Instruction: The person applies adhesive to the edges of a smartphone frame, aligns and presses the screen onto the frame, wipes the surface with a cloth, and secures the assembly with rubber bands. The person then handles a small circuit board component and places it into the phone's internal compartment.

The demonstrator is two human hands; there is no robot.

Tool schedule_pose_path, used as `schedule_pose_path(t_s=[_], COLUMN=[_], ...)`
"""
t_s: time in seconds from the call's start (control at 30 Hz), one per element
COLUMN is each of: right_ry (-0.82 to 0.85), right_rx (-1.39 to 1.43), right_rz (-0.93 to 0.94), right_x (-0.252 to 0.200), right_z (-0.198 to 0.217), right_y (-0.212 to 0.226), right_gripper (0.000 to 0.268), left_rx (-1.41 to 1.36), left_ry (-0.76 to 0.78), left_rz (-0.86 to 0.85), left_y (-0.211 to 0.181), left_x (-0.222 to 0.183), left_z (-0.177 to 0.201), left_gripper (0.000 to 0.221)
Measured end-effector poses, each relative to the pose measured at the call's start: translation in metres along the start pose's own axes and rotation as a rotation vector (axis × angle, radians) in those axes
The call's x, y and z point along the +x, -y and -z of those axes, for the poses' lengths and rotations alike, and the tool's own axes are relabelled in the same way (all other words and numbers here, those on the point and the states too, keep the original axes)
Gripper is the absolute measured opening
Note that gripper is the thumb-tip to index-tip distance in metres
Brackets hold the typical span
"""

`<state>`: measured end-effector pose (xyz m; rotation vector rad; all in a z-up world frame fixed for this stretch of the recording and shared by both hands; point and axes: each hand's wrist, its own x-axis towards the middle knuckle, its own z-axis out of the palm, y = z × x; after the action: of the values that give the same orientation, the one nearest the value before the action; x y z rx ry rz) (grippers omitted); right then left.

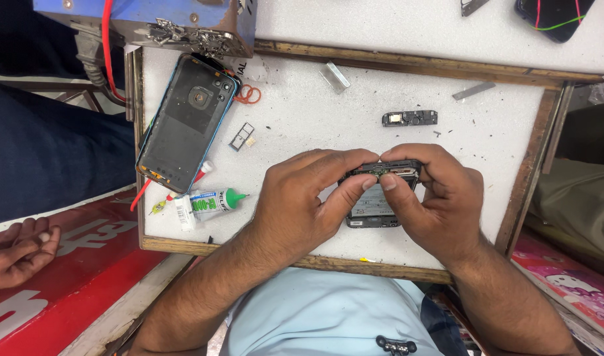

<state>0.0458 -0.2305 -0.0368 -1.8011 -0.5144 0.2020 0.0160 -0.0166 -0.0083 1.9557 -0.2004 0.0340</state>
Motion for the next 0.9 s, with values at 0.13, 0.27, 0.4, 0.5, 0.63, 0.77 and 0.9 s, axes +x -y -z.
schedule_pose_path(t_s=[0.13,0.27,0.4,0.5,0.63,0.77,0.9], right_ry=[0.011,0.010,0.033,0.030,0.050,0.207,0.392], right_rx=[-0.007,0.019,0.026,0.007,0.015,-0.263,-0.501], right_rz=[0.030,0.051,0.020,-0.010,-0.155,-0.218,-0.176], right_x=[0.001,0.001,0.001,0.004,0.012,0.030,0.039], right_z=[0.000,0.001,0.002,0.000,-0.002,0.007,0.007], right_y=[-0.001,-0.002,-0.002,-0.002,0.006,0.027,0.041], right_gripper=[0.023,0.023,0.024,0.026,0.040,0.056,0.054], left_rx=[-0.014,-0.042,-0.072,-0.051,-0.052,-0.308,-0.718], left_ry=[-0.005,0.043,0.035,-0.001,-0.055,-0.043,-0.031], left_rz=[0.002,-0.006,0.002,0.021,0.056,0.281,0.549], left_y=[0.001,0.001,0.000,0.004,0.015,0.019,0.015], left_x=[0.001,0.003,0.002,0.003,0.002,-0.017,-0.044], left_z=[-0.001,0.005,0.009,0.004,-0.003,-0.007,-0.020], left_gripper=[0.023,0.025,0.026,0.025,0.024,0.019,0.017])
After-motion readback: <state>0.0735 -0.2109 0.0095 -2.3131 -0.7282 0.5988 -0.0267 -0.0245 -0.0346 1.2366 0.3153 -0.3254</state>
